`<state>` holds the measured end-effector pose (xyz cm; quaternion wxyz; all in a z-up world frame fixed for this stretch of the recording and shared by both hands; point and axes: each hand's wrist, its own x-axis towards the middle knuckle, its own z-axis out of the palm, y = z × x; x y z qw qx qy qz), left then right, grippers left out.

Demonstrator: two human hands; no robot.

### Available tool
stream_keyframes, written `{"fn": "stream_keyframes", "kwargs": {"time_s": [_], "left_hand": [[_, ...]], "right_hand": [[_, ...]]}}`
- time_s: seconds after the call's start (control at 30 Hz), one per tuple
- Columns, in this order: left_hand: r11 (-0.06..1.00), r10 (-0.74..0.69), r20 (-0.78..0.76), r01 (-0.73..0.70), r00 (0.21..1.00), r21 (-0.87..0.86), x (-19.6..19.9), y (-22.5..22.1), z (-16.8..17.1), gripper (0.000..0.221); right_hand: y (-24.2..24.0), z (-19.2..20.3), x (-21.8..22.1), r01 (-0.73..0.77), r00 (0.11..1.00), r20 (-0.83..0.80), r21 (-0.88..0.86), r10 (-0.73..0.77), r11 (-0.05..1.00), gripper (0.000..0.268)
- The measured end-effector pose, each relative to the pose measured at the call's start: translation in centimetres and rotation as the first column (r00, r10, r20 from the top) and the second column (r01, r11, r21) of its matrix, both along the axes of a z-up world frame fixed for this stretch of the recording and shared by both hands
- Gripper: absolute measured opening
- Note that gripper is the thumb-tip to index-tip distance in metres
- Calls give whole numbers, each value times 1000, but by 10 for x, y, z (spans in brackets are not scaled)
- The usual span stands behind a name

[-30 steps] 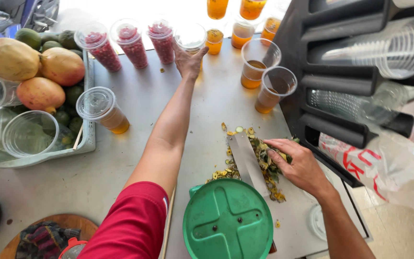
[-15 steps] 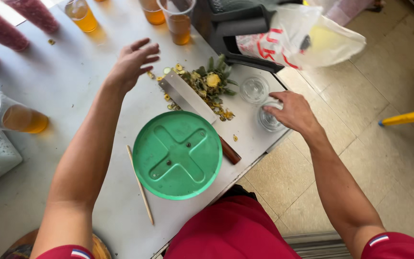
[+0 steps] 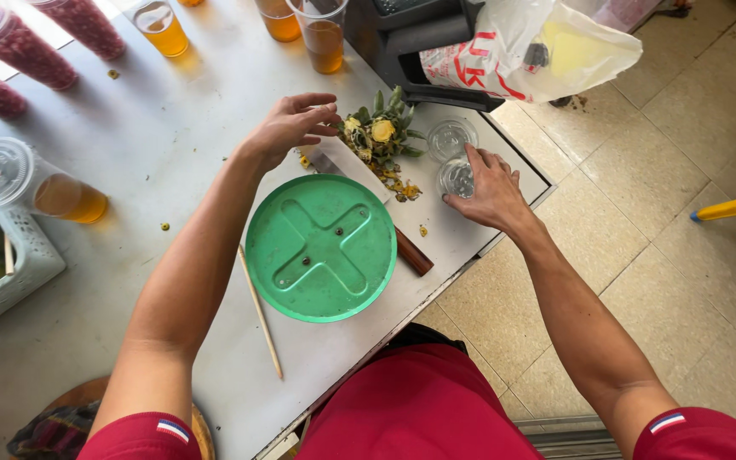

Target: The person organizes plastic cups containing liquid on a counter, places lids on some of them, and then puts a tray of cups into a freezer.

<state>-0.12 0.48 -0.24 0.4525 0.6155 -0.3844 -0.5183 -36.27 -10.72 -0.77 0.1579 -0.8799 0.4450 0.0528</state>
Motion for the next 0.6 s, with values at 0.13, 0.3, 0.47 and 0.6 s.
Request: {"fn": "stream_keyframes", "kwargs": {"time_s": [0.13, 0.3, 0.47, 0.6], "left_hand": [[999, 4, 12, -4, 1000, -50, -1, 8, 3, 59], [983, -56, -9, 53, 998, -178, -17, 4, 17, 73], [979, -152, -322, 98, 934, -178, -40, 9, 43, 89], [980, -45, -389, -34, 920, -194, -36, 12, 50, 76]], "right_hand": [[6, 32, 12, -123, 948, 305, 105, 86, 987, 105], [8, 55, 57, -368, 664, 744, 404, -67, 837, 90], [12, 54, 120, -591, 420, 886, 433, -199, 681, 80], [21, 58, 152, -504, 482, 876, 274, 4, 819, 84]]}}
